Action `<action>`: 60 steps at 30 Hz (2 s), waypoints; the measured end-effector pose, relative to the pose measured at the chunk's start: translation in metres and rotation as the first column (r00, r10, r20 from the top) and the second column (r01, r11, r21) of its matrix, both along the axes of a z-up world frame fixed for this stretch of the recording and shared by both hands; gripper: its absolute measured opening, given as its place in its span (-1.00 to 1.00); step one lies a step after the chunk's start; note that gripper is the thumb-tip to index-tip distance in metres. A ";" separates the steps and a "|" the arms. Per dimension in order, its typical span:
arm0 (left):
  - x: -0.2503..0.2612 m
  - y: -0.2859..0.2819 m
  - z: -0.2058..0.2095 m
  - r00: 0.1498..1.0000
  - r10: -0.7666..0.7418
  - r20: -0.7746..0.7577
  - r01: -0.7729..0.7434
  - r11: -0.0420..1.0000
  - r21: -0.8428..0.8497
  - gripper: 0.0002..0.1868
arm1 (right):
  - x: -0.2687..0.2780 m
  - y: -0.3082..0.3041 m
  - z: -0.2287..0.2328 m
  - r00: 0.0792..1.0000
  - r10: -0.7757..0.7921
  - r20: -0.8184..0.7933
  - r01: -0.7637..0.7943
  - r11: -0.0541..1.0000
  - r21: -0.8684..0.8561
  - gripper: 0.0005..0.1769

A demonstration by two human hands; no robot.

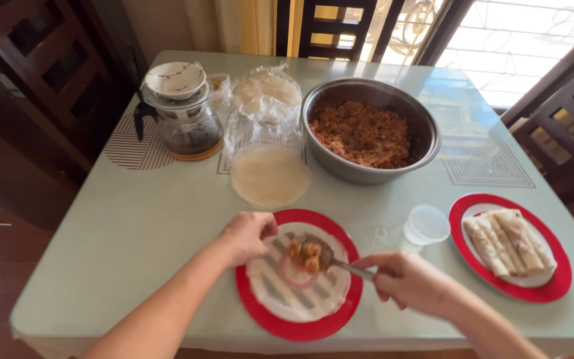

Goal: Preparing and rolling lumpia wrappers with meat filling.

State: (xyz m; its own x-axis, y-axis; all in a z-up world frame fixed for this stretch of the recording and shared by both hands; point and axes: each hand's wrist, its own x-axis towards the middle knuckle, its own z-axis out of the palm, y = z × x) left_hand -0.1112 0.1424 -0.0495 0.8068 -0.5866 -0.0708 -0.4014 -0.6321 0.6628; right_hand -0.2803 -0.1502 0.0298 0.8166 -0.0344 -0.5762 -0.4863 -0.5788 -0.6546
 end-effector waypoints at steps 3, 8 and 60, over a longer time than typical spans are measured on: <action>-0.029 0.010 0.012 0.994 -0.107 0.005 0.107 0.993 0.058 -0.55 | -0.027 0.033 -0.022 0.981 0.145 0.130 -0.108 0.961 -0.256 -0.45; -0.049 0.017 0.016 0.969 -0.228 0.097 0.216 0.969 0.117 -0.35 | -0.051 0.055 0.008 0.795 0.363 0.486 -0.047 0.835 -0.548 -0.42; -0.044 0.017 0.010 0.965 -0.240 0.109 0.219 0.960 0.175 -0.09 | -0.032 0.054 -0.001 0.974 -0.190 0.122 0.223 0.893 -0.391 -0.47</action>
